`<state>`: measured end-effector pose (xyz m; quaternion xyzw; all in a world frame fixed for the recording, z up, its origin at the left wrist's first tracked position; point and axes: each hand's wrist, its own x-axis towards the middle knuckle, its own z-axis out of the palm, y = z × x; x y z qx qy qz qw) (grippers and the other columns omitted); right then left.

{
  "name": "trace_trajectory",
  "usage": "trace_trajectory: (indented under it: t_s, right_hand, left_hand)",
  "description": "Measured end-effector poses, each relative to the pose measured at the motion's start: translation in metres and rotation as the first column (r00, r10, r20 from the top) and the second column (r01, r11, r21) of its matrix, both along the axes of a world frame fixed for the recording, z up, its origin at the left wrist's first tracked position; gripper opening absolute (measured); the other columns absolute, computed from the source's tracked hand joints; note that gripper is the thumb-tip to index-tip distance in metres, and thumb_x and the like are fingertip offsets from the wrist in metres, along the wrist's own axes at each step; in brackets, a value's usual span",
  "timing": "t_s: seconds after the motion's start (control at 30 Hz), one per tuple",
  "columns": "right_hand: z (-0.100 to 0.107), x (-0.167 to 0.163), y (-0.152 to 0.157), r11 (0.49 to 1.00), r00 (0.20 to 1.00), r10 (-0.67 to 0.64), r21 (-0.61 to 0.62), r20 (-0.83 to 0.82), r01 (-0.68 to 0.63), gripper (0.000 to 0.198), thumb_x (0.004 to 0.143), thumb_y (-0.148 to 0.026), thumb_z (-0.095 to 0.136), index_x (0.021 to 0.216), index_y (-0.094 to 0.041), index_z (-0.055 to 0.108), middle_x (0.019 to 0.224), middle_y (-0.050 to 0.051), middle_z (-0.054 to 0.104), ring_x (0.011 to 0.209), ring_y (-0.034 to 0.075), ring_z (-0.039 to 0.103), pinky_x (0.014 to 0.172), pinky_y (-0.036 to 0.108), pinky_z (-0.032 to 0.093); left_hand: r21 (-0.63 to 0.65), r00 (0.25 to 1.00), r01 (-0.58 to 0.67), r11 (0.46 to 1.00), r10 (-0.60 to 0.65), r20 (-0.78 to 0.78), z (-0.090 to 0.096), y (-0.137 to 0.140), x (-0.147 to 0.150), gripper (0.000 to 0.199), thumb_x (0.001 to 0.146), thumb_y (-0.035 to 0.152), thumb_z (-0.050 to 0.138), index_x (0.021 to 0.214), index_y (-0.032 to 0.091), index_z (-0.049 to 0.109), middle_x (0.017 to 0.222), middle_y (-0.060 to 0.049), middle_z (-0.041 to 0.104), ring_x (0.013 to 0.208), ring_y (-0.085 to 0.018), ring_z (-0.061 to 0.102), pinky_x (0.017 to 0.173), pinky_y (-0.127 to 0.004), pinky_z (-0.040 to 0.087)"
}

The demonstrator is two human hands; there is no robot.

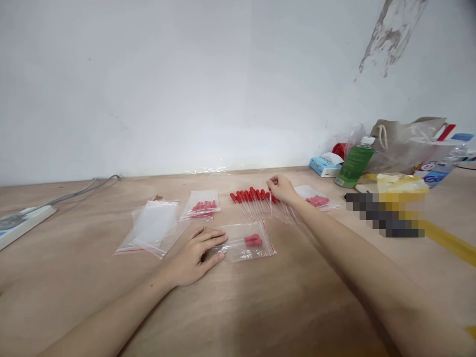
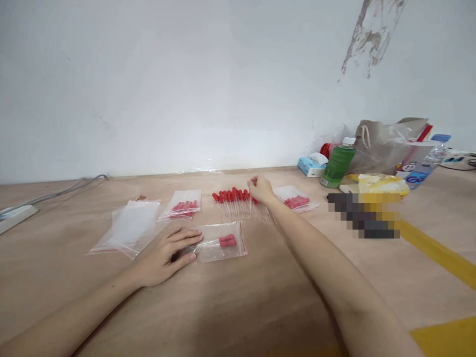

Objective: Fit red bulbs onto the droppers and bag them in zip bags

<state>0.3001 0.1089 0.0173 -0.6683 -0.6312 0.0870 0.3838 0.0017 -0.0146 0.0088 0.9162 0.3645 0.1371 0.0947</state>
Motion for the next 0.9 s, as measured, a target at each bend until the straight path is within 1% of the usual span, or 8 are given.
trace_trajectory:
  t_s: [0.13, 0.23, 0.33, 0.5, 0.7, 0.77, 0.8, 0.9]
  right_hand:
    - [0.001, 0.009, -0.024, 0.992, 0.975, 0.056, 0.125, -0.214, -0.03, 0.024, 0.085, -0.034, 0.036, 0.1, -0.016, 0.044, 0.075, 0.002, 0.061, 0.061, 0.01, 0.056, 0.057, 0.023, 0.042]
    - [-0.007, 0.013, -0.055, 0.97, 0.81, 0.192, 0.235, -0.554, -0.069, 0.027, 0.079, -0.041, 0.045, 0.094, -0.019, 0.045, 0.065, -0.003, 0.054, 0.049, 0.009, 0.05, 0.048, 0.022, 0.04]
    - [-0.019, 0.013, -0.081, 0.976, 0.645, 0.187, 0.213, -0.741, -0.038, 0.034, 0.069, -0.047, 0.057, 0.085, -0.019, 0.046, 0.062, -0.004, 0.053, 0.047, 0.008, 0.049, 0.045, 0.021, 0.04]
    - [-0.033, 0.007, -0.095, 0.992, 0.472, 0.118, 0.128, -0.874, -0.011, 0.036, 0.062, -0.045, 0.065, 0.08, -0.02, 0.046, 0.062, -0.005, 0.054, 0.047, 0.008, 0.051, 0.045, 0.022, 0.043]
    - [-0.04, -0.005, -0.095, 0.995, 0.345, 0.097, 0.089, -0.934, -0.039, 0.025, 0.07, -0.035, 0.059, 0.084, -0.022, 0.044, 0.063, -0.005, 0.052, 0.049, 0.009, 0.054, 0.048, 0.023, 0.045]
    - [-0.042, -0.009, -0.098, 0.993, 0.364, 0.09, 0.054, -0.927, -0.11, 0.022, 0.073, -0.032, 0.057, 0.087, -0.022, 0.043, 0.066, -0.005, 0.053, 0.054, 0.01, 0.057, 0.055, 0.027, 0.048]
    - [-0.043, -0.011, -0.1, 0.984, 0.411, 0.109, 0.04, -0.905, -0.172, 0.021, 0.074, -0.032, 0.056, 0.087, -0.022, 0.043, 0.067, -0.004, 0.054, 0.057, 0.011, 0.058, 0.058, 0.029, 0.049]
    - [-0.042, -0.012, -0.108, 0.922, 0.676, 0.309, 0.037, -0.669, -0.385, 0.014, 0.076, -0.032, 0.053, 0.085, -0.02, 0.049, 0.073, 0.0, 0.058, 0.069, 0.014, 0.058, 0.067, 0.032, 0.048]
  left_hand:
    - [0.023, 1.0, 0.009, 1.0, -0.009, -0.008, 0.001, 0.0, 0.0, 0.038, 0.087, 0.038, 0.041, 0.123, 0.027, 0.048, 0.125, -0.004, 0.05, 0.118, -0.023, 0.041, 0.102, -0.048, 0.027]
    - [0.028, 1.0, 0.019, 0.999, -0.019, 0.004, 0.0, 0.0, 0.0, 0.039, 0.087, 0.038, 0.041, 0.124, 0.027, 0.047, 0.126, -0.004, 0.049, 0.118, -0.022, 0.041, 0.102, -0.046, 0.028]
    - [0.022, 1.0, 0.016, 1.0, -0.016, 0.016, -0.002, 0.0, 0.0, 0.039, 0.086, 0.038, 0.042, 0.124, 0.027, 0.047, 0.126, -0.004, 0.049, 0.118, -0.022, 0.041, 0.102, -0.045, 0.029]
    - [0.006, 1.0, 0.016, 1.0, -0.016, 0.018, -0.001, 0.0, 0.0, 0.039, 0.086, 0.037, 0.042, 0.124, 0.026, 0.047, 0.126, -0.004, 0.049, 0.118, -0.021, 0.041, 0.102, -0.045, 0.03]
    - [0.023, 1.0, 0.028, 0.999, -0.028, 0.011, -0.003, 0.001, 0.0, 0.039, 0.087, 0.037, 0.042, 0.124, 0.026, 0.046, 0.126, -0.004, 0.05, 0.118, -0.022, 0.041, 0.103, -0.046, 0.027]
    - [0.025, 1.0, 0.026, 0.999, -0.026, 0.007, -0.003, 0.001, 0.0, 0.04, 0.087, 0.037, 0.041, 0.125, 0.026, 0.046, 0.127, -0.004, 0.049, 0.119, -0.022, 0.041, 0.103, -0.046, 0.027]
    - [0.024, 1.0, 0.021, 0.999, -0.022, 0.002, -0.003, 0.0, 0.0, 0.04, 0.087, 0.038, 0.041, 0.125, 0.026, 0.045, 0.127, -0.004, 0.049, 0.119, -0.021, 0.041, 0.103, -0.046, 0.026]
    - [0.024, 1.0, 0.007, 1.0, -0.007, -0.01, -0.001, -0.001, 0.001, 0.042, 0.087, 0.039, 0.04, 0.127, 0.026, 0.042, 0.129, -0.004, 0.047, 0.12, -0.022, 0.04, 0.103, -0.045, 0.027]
